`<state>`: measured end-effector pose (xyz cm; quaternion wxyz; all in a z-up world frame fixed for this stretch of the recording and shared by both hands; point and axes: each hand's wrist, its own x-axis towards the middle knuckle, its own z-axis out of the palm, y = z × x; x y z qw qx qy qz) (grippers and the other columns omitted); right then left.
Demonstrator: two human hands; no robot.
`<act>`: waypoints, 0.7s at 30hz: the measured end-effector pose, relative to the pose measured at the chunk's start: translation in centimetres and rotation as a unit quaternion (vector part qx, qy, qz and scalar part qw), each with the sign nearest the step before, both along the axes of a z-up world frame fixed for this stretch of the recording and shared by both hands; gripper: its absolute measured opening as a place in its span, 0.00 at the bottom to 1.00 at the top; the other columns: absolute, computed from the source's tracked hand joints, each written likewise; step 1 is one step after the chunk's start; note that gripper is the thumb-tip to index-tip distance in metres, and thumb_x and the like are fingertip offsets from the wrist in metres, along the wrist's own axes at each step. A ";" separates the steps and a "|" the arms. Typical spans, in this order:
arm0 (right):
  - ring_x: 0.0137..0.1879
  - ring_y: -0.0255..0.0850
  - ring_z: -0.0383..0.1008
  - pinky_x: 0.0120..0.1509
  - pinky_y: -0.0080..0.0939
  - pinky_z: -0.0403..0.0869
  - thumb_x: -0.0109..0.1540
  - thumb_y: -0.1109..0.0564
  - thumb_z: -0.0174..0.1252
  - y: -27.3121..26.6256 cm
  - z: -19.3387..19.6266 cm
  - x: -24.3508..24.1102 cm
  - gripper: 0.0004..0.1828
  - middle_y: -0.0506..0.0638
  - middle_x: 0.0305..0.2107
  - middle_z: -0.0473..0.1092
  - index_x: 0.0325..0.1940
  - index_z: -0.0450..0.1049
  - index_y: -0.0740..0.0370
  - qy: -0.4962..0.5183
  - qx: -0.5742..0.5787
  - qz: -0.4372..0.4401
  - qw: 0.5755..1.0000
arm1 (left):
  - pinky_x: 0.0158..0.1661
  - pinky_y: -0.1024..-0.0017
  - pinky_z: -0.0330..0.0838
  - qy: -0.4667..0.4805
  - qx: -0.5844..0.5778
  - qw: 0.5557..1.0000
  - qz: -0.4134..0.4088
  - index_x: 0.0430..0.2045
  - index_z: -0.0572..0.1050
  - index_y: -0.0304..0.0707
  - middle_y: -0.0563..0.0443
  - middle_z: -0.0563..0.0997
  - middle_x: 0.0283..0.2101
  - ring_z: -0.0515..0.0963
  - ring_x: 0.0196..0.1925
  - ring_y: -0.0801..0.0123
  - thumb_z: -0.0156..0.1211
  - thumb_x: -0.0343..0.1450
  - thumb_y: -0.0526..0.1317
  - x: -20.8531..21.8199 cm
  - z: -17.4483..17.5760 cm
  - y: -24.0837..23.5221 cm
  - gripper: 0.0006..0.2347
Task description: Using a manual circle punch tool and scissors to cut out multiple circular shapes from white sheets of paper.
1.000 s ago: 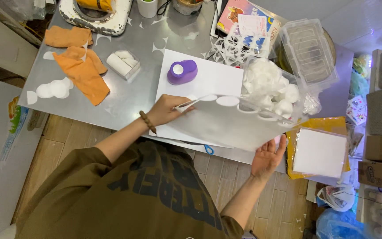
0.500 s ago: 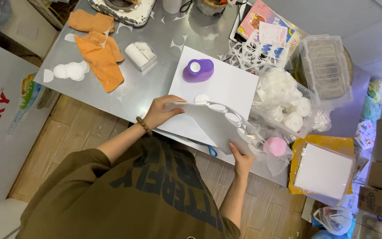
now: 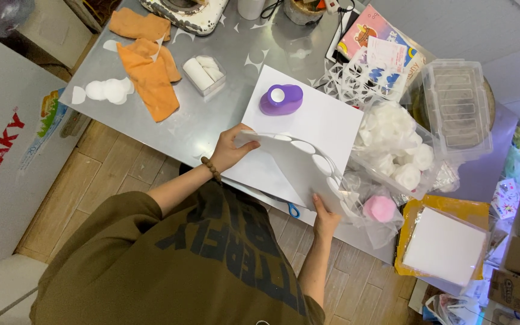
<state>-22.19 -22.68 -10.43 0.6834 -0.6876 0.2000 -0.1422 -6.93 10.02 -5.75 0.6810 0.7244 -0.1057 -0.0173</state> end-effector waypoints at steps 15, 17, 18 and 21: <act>0.72 0.57 0.58 0.74 0.62 0.63 0.46 0.34 0.75 -2.6 11.5 1.6 0.64 0.61 0.69 0.56 0.76 0.52 0.64 -0.185 0.186 0.120 0.957 | 0.48 0.70 0.79 0.148 -0.086 0.981 -0.087 0.52 0.72 0.28 0.45 0.82 0.47 0.83 0.47 0.68 0.70 0.67 0.41 3.2 9.7 -2.7 0.22; 0.77 0.58 0.52 0.77 0.65 0.59 0.42 0.27 0.74 0.6 11.9 1.3 0.72 0.58 0.73 0.51 0.78 0.47 0.59 -0.237 0.240 0.166 0.927 | 0.48 0.70 0.79 0.178 -0.109 0.974 -0.091 0.51 0.72 0.27 0.44 0.82 0.47 0.83 0.47 0.68 0.70 0.66 0.41 2.9 9.3 -3.5 0.22; 0.82 0.58 0.46 0.81 0.69 0.56 0.38 0.20 0.74 2.1 12.1 1.1 0.79 0.55 0.77 0.45 0.80 0.43 0.53 -0.281 0.296 0.210 0.889 | 0.48 0.70 0.79 0.212 -0.129 0.964 -0.095 0.50 0.73 0.27 0.43 0.83 0.47 0.83 0.47 0.67 0.70 0.66 0.41 2.6 9.1 -4.0 0.21; 0.72 0.60 0.63 0.67 0.69 0.72 0.49 0.34 0.78 4.7 5.4 0.4 0.62 0.57 0.70 0.58 0.77 0.53 0.56 -0.203 0.247 0.224 0.921 | 0.48 0.69 0.79 0.232 -0.164 0.955 -0.078 0.50 0.74 0.25 0.42 0.83 0.47 0.84 0.46 0.66 0.69 0.66 0.40 1.7 5.7 -6.1 0.21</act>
